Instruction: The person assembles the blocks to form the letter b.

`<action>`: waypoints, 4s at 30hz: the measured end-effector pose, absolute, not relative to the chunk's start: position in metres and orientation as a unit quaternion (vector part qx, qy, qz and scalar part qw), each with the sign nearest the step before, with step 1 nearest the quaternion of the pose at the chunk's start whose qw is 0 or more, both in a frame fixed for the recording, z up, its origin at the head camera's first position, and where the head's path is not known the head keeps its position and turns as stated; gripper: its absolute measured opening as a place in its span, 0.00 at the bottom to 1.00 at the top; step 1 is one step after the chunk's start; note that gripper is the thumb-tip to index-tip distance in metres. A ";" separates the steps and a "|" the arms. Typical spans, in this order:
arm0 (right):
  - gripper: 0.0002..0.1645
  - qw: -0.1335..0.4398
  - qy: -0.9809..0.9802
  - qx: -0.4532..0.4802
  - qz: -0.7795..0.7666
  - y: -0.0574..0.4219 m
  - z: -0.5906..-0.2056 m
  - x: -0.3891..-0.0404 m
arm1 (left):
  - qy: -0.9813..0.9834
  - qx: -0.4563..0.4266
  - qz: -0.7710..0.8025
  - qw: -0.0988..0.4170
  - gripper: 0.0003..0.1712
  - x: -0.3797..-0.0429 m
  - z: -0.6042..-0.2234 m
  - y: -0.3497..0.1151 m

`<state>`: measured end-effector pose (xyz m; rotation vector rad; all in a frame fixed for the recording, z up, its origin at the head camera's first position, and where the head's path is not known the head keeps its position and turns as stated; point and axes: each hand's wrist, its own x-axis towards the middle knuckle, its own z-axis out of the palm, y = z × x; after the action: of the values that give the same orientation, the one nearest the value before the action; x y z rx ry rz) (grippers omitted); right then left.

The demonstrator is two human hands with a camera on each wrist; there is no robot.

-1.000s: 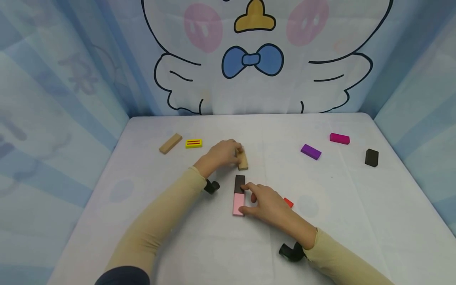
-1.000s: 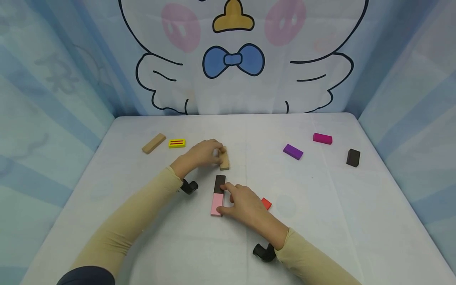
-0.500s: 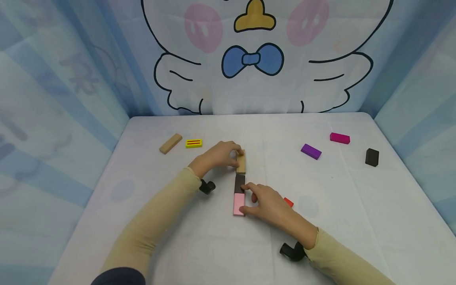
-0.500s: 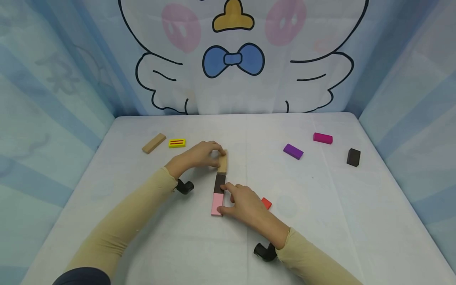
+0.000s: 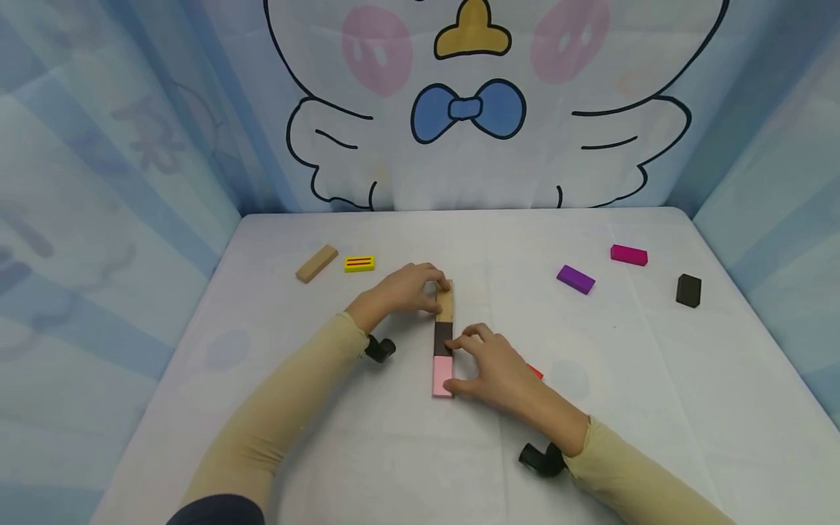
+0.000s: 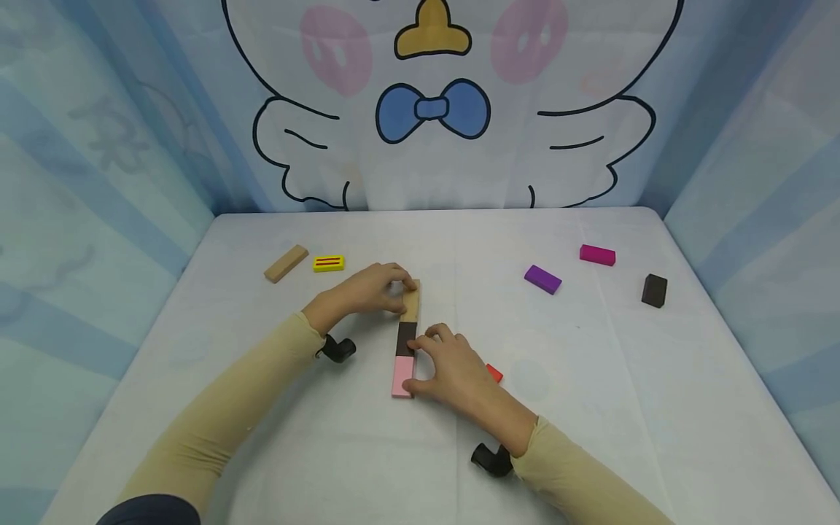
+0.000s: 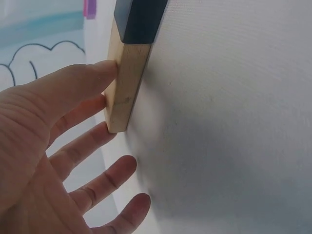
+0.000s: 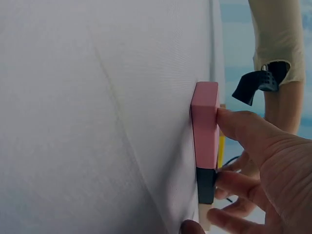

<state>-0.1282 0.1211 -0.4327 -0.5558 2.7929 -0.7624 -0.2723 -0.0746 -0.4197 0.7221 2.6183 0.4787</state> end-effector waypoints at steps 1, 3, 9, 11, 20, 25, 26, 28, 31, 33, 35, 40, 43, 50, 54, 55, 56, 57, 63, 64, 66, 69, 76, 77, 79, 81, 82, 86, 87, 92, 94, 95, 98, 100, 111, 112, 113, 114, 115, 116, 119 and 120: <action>0.34 0.095 0.941 -0.197 -0.258 0.122 -0.433 -0.129 | 0.931 0.258 0.175 0.191 0.26 -0.272 -0.420 -0.075; 0.33 0.101 0.937 -0.211 -0.259 0.123 -0.433 -0.132 | 0.927 0.258 0.190 0.195 0.27 -0.272 -0.419 -0.076; 0.34 0.146 0.925 -0.237 -0.260 0.125 -0.429 -0.145 | 0.913 0.253 0.242 0.208 0.33 -0.275 -0.420 -0.080; 0.38 0.159 0.921 -0.243 -0.261 0.125 -0.427 -0.148 | 0.909 0.254 0.253 0.212 0.32 -0.276 -0.421 -0.082; 0.64 0.182 0.922 -0.240 -0.242 0.123 -0.421 -0.156 | 0.899 0.253 0.288 0.213 0.28 -0.280 -0.425 -0.092; 0.63 0.184 0.928 -0.234 -0.222 0.121 -0.420 -0.155 | 0.915 0.223 0.280 0.185 0.25 -0.286 -0.427 -0.109; 0.62 0.185 0.929 -0.235 -0.218 0.121 -0.420 -0.155 | 0.920 0.211 0.276 0.181 0.24 -0.287 -0.425 -0.115; 0.61 0.185 0.930 -0.237 -0.212 0.120 -0.419 -0.154 | 0.932 0.189 0.259 0.168 0.23 -0.292 -0.423 -0.127; 0.60 0.182 0.932 -0.240 -0.202 0.120 -0.418 -0.154 | 0.949 0.155 0.228 0.150 0.21 -0.301 -0.417 -0.152; 0.59 0.181 0.932 -0.240 -0.201 0.120 -0.417 -0.154 | 0.962 0.131 0.200 0.133 0.21 -0.308 -0.414 -0.171; 0.59 0.181 0.932 -0.242 -0.202 0.121 -0.418 -0.154 | 0.970 0.100 0.184 0.124 0.21 -0.312 -0.408 -0.190; 0.60 0.184 0.930 -0.244 -0.202 0.120 -0.419 -0.156 | 0.978 0.026 0.171 0.120 0.24 -0.315 -0.400 -0.230; 0.59 0.183 0.931 -0.244 -0.199 0.120 -0.419 -0.157 | 0.974 0.002 0.185 0.127 0.26 -0.315 -0.398 -0.246; 0.59 0.185 0.931 -0.244 -0.199 0.119 -0.418 -0.158 | 0.959 -0.024 0.240 0.146 0.29 -0.316 -0.402 -0.260; 0.59 0.188 0.929 -0.245 -0.202 0.119 -0.417 -0.158 | 0.949 -0.037 0.255 0.183 0.31 -0.320 -0.406 -0.257; 0.59 0.189 0.929 -0.245 -0.203 0.119 -0.417 -0.158 | 0.947 -0.036 0.256 0.190 0.31 -0.321 -0.407 -0.256; 0.59 0.189 0.929 -0.244 -0.203 0.119 -0.417 -0.158 | 0.945 -0.036 0.258 0.197 0.32 -0.322 -0.407 -0.254; 0.59 0.189 0.929 -0.244 -0.203 0.119 -0.417 -0.158 | 0.943 -0.036 0.261 0.202 0.32 -0.323 -0.407 -0.251; 0.59 0.190 0.928 -0.242 -0.208 0.120 -0.417 -0.158 | 0.933 -0.033 0.277 0.225 0.34 -0.327 -0.406 -0.232; 0.59 0.191 0.928 -0.242 -0.208 0.120 -0.417 -0.158 | 0.932 -0.033 0.279 0.228 0.34 -0.327 -0.406 -0.229; 0.59 0.192 0.928 -0.242 -0.207 0.120 -0.417 -0.158 | 0.929 -0.034 0.285 0.233 0.36 -0.328 -0.407 -0.223; 0.59 0.192 0.928 -0.242 -0.207 0.120 -0.417 -0.158 | 0.926 -0.033 0.292 0.236 0.37 -0.329 -0.408 -0.214; 0.59 0.194 0.929 -0.236 -0.207 0.121 -0.417 -0.158 | 0.928 -0.031 0.286 0.237 0.36 -0.336 -0.410 -0.188; 0.59 0.194 0.930 -0.236 -0.207 0.121 -0.417 -0.158 | 0.929 -0.034 0.285 0.236 0.36 -0.337 -0.411 -0.185; 0.59 0.194 0.930 -0.234 -0.207 0.121 -0.416 -0.158 | 0.930 -0.036 0.285 0.231 0.36 -0.339 -0.412 -0.176; 0.59 0.194 0.930 -0.234 -0.207 0.121 -0.416 -0.158 | 0.929 -0.039 0.286 0.230 0.36 -0.340 -0.413 -0.168; 0.59 0.195 0.930 -0.234 -0.207 0.120 -0.417 -0.159 | 0.929 -0.040 0.287 0.230 0.36 -0.340 -0.413 -0.164; 0.60 0.198 0.930 -0.233 -0.204 0.119 -0.417 -0.160 | 0.926 -0.045 0.296 0.231 0.35 -0.339 -0.413 -0.148; 0.60 0.199 0.930 -0.232 -0.203 0.118 -0.417 -0.160 | 0.925 -0.043 0.299 0.230 0.35 -0.340 -0.413 -0.145; 0.60 0.200 0.931 -0.229 -0.202 0.117 -0.417 -0.160 | 0.923 -0.044 0.305 0.229 0.35 -0.344 -0.413 -0.126; 0.60 0.198 0.932 -0.230 -0.200 0.117 -0.417 -0.160 | 0.924 -0.044 0.305 0.229 0.35 -0.346 -0.413 -0.118; 0.60 0.198 0.932 -0.229 -0.199 0.117 -0.417 -0.160 | 0.924 -0.042 0.305 0.228 0.35 -0.347 -0.412 -0.114; 0.60 0.200 0.932 -0.228 -0.199 0.117 -0.418 -0.160 | 0.924 -0.037 0.305 0.227 0.35 -0.348 -0.414 -0.104; 0.60 0.202 0.932 -0.227 -0.198 0.118 -0.418 -0.159 | 0.924 -0.033 0.305 0.227 0.35 -0.349 -0.415 -0.099; 0.59 0.208 0.933 -0.216 -0.200 0.118 -0.417 -0.158 | 0.929 -0.005 0.311 0.199 0.34 -0.343 -0.415 -0.070; 0.59 0.207 0.933 -0.216 -0.199 0.118 -0.417 -0.158 | 0.929 -0.003 0.314 0.195 0.34 -0.342 -0.416 -0.068; 0.59 0.205 0.933 -0.218 -0.199 0.118 -0.417 -0.158 | 0.929 -0.001 0.318 0.190 0.34 -0.342 -0.417 -0.066; 0.59 0.204 0.933 -0.221 -0.198 0.118 -0.418 -0.158 | 0.928 0.000 0.322 0.186 0.34 -0.341 -0.418 -0.064; 0.59 0.202 0.932 -0.225 -0.199 0.118 -0.418 -0.158 | 0.928 0.000 0.327 0.181 0.34 -0.340 -0.419 -0.063; 0.58 0.201 0.932 -0.228 -0.198 0.118 -0.419 -0.159 | 0.927 -0.001 0.332 0.177 0.34 -0.339 -0.420 -0.062; 0.58 0.196 0.930 -0.236 -0.201 0.118 -0.420 -0.159 | 0.923 -0.001 0.345 0.168 0.34 -0.338 -0.423 -0.059; 0.58 0.197 0.930 -0.235 -0.201 0.118 -0.420 -0.159 | 0.922 0.000 0.350 0.165 0.34 -0.337 -0.424 -0.057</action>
<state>-0.1595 0.1184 -0.4196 -0.6588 2.6052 -0.5623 -0.3375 -0.0573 -0.4243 0.0001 2.6262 0.9977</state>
